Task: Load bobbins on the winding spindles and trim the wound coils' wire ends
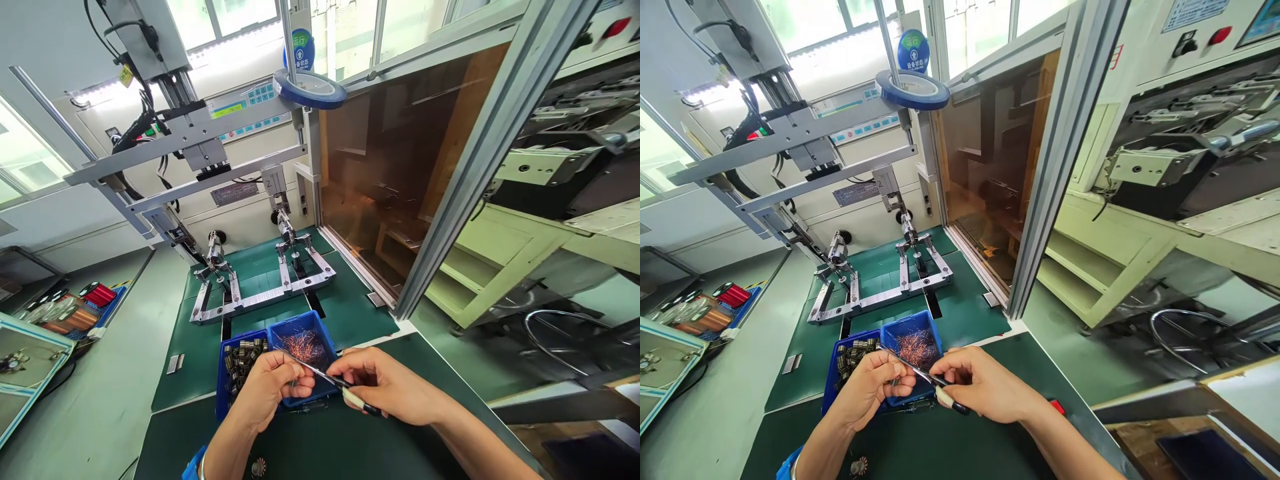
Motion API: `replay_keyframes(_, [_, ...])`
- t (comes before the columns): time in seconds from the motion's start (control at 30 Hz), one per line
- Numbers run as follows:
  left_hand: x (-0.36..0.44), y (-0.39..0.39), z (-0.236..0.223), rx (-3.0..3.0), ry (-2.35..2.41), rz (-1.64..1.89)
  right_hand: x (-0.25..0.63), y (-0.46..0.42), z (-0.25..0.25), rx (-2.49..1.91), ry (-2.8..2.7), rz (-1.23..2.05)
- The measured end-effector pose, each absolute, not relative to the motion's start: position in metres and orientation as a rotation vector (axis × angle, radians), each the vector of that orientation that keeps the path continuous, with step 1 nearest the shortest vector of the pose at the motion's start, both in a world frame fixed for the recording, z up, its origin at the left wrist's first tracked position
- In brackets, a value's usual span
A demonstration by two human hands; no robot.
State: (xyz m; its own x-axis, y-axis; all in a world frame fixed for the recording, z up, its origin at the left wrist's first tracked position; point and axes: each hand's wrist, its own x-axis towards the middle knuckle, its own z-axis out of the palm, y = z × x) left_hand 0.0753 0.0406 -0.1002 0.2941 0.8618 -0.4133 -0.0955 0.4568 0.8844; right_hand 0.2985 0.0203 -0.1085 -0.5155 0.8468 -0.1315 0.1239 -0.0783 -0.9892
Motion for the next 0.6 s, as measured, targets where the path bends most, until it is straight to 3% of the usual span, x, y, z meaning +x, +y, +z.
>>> replay_keyframes(0.6, [0.070,0.036,-0.097,0.987,1.123,0.631,0.294,0.007,-0.102,-1.210,-1.442,1.836])
